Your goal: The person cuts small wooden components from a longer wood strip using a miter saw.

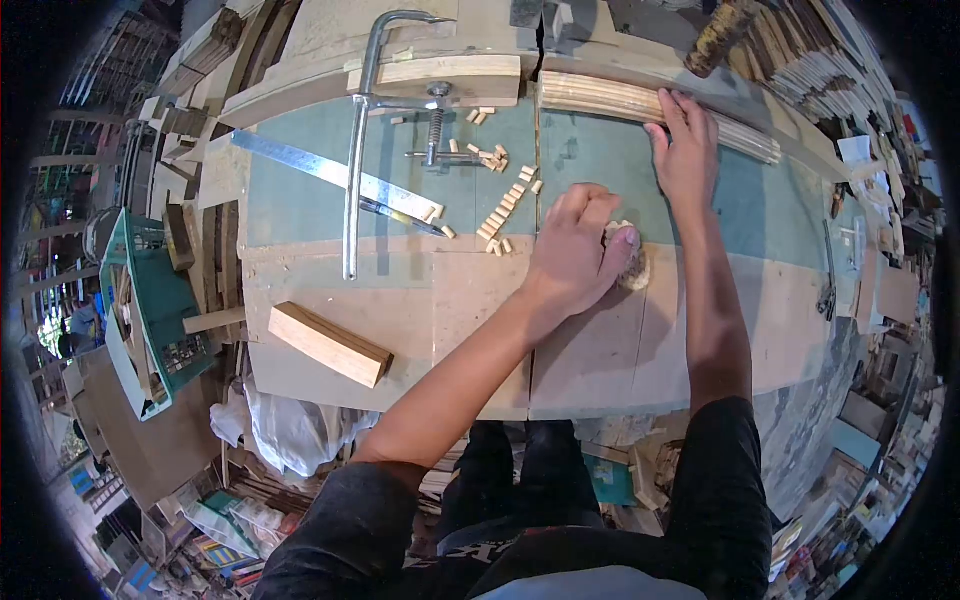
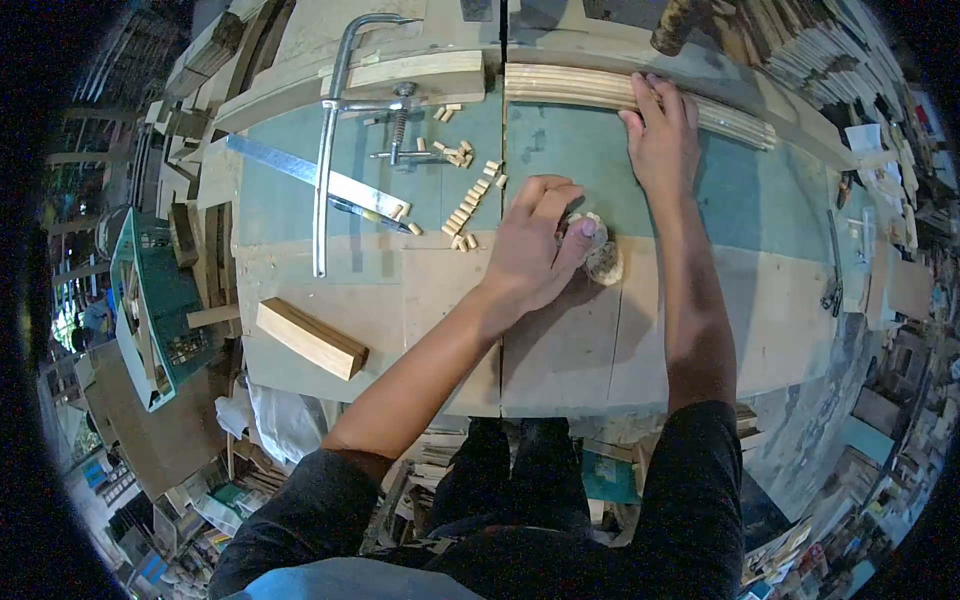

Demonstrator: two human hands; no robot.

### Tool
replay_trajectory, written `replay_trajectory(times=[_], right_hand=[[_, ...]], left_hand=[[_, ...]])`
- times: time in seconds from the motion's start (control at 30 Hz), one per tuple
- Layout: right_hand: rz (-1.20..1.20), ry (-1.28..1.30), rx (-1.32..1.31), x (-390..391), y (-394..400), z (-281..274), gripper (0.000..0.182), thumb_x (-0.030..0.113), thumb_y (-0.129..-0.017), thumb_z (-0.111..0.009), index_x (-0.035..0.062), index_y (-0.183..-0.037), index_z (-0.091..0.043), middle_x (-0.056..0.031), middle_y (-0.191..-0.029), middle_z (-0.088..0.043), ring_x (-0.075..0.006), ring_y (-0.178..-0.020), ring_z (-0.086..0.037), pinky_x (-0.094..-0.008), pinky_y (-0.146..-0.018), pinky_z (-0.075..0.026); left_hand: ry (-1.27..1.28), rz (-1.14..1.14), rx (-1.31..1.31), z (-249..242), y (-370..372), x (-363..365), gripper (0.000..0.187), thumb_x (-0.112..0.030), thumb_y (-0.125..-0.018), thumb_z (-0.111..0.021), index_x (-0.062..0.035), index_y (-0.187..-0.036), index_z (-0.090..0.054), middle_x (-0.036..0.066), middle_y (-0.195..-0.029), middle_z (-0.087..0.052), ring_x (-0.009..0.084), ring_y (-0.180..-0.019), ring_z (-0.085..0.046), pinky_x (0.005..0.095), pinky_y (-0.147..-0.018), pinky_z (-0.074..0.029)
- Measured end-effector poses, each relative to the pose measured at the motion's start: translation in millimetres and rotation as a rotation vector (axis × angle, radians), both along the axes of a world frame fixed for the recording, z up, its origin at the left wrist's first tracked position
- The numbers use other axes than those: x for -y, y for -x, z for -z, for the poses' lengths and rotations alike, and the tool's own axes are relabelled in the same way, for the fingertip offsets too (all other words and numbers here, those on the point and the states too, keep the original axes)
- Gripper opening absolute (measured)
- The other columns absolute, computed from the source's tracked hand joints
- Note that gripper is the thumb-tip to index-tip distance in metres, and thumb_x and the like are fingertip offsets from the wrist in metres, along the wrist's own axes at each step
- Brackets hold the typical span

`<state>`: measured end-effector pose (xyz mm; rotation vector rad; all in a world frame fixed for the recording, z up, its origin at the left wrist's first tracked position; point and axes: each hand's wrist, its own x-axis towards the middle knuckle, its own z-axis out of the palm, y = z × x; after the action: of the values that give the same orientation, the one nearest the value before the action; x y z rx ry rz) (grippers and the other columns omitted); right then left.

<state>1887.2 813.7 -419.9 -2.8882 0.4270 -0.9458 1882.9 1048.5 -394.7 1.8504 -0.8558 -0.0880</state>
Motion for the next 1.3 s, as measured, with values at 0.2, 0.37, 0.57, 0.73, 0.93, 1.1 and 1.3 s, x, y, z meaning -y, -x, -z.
replay_trajectory(times=[0.2,0.37,0.57,0.73,0.93,1.1,1.3], right_hand=[[-0.083,0.008,0.013,-6.1,-11.2,3.1,0.049,0.020,-0.086,-0.074,0.0186,-0.134,-0.064,-0.0034,-0.133,-0.058,-0.0310,-0.117,-0.053,-0.0423,-0.102,-0.048],[-0.176,-0.059,-0.057,-11.4,-3.9,4.7,0.049,0.027,-0.099,-0.057,0.0073,-0.143,-0.053,-0.0085,-0.139,-0.054,-0.0260,-0.134,-0.045,-0.0391,-0.113,-0.036],[-0.332,-0.123,-0.022,-0.4,-8.8,19.6,0.048,0.018,-0.107,-0.048,0.0054,-0.153,-0.043,-0.0110,-0.159,-0.034,-0.0230,-0.143,-0.037,-0.0383,-0.118,-0.031],[-0.177,-0.265,-0.055,-4.8,-12.7,15.8,0.054,0.016,-0.101,-0.060,0.0057,-0.151,-0.046,-0.0129,-0.151,-0.047,-0.0274,-0.141,-0.041,-0.0394,-0.118,-0.031],[-0.215,-0.094,0.070,-3.7,-15.6,24.3,0.055,0.026,-0.096,-0.065,0.0078,-0.146,-0.053,-0.0125,-0.144,-0.053,-0.0286,-0.137,-0.045,-0.0460,-0.119,-0.028],[-0.040,0.229,-0.089,-11.6,-16.6,2.7,0.050,0.029,-0.093,-0.068,0.0091,-0.139,-0.060,-0.0111,-0.139,-0.057,-0.0318,-0.130,-0.049,-0.0482,-0.116,-0.032],[-0.028,0.172,-0.138,-22.8,-12.3,-12.3,0.042,0.028,-0.093,-0.066,0.0105,-0.132,-0.066,-0.0103,-0.132,-0.060,-0.0329,-0.124,-0.053,-0.0496,-0.109,-0.038]], left_hand=[[0.168,0.146,0.087,-32.4,-28.2,35.9,0.016,-0.013,-0.090,-0.065,-0.0008,-0.100,-0.064,0.017,-0.100,-0.063,0.0369,-0.091,-0.063,0.0431,-0.081,-0.051],[0.401,-0.054,0.219,-63.1,-68.0,108.3,0.031,-0.014,-0.081,-0.072,-0.0010,-0.106,-0.060,0.017,-0.094,-0.058,0.0386,-0.095,-0.058,0.0474,-0.082,-0.048],[0.263,-0.099,-0.268,-106.5,-99.5,192.5,0.045,-0.023,-0.083,-0.077,0.0015,-0.115,-0.058,0.028,-0.099,-0.068,0.0509,-0.097,-0.064,0.0525,-0.088,-0.051],[0.305,-0.019,-0.251,-97.9,-105.7,189.6,0.042,-0.023,-0.083,-0.078,0.0041,-0.108,-0.057,0.032,-0.097,-0.069,0.0511,-0.099,-0.065,0.0527,-0.089,-0.052],[0.224,-0.001,-0.245,-96.1,-84.2,172.2,0.039,-0.018,-0.082,-0.077,0.0052,-0.103,-0.054,0.032,-0.091,-0.068,0.0506,-0.092,-0.067,0.0539,-0.085,-0.054],[0.178,0.062,-0.210,-98.0,-60.7,146.1,0.040,-0.021,-0.081,-0.076,0.0046,-0.103,-0.053,0.031,-0.085,-0.068,0.0497,-0.084,-0.069,0.0557,-0.078,-0.055],[0.248,0.047,-0.162,-87.5,-29.5,135.6,0.037,-0.018,-0.082,-0.074,0.0039,-0.103,-0.053,0.029,-0.079,-0.068,0.0490,-0.079,-0.070,0.0548,-0.073,-0.057]])
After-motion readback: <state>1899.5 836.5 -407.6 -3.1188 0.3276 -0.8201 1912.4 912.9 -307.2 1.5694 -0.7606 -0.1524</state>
